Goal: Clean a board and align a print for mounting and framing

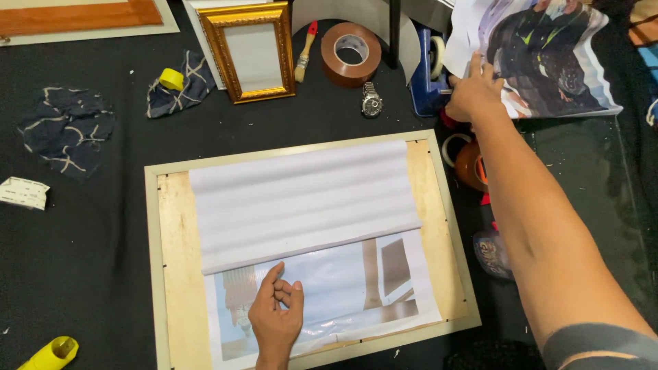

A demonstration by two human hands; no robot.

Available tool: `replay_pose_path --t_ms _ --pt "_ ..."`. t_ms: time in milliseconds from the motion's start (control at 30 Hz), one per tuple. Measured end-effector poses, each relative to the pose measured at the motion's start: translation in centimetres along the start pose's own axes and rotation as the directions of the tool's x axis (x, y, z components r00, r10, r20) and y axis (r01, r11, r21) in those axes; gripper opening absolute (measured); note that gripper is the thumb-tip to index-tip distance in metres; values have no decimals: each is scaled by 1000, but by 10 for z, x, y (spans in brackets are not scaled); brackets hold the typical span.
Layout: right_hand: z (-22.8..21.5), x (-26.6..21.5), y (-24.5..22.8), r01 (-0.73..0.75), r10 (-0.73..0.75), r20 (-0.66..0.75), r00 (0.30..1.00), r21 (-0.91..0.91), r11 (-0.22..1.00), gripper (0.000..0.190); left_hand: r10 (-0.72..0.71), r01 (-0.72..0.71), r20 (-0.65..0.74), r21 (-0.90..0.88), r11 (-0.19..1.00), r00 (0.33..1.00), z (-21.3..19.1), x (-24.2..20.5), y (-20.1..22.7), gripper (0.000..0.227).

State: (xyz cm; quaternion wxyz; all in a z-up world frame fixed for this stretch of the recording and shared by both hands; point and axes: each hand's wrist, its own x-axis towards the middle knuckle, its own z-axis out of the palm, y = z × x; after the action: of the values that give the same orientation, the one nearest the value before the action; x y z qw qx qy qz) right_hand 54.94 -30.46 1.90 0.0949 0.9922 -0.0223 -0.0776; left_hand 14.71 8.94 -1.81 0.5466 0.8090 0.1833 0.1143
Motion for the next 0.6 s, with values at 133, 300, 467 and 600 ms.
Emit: replay_pose_path --t_ms 133,300,467,600 --pt "0 0 2 -25 23 27 999 99 995 78 9 -9 0 -4 1000 1000 -1 1 2 45" --pt "-8 -4 32 -80 106 -89 990 261 962 103 16 -16 6 0 1000 1000 1 2 -1 43" --pt "-23 -17 77 50 109 -411 905 357 933 97 56 -56 4 -8 998 998 1 2 1 44" --pt "-47 -43 78 171 -17 -313 950 469 867 93 64 -64 11 -18 998 998 2 6 4 44"
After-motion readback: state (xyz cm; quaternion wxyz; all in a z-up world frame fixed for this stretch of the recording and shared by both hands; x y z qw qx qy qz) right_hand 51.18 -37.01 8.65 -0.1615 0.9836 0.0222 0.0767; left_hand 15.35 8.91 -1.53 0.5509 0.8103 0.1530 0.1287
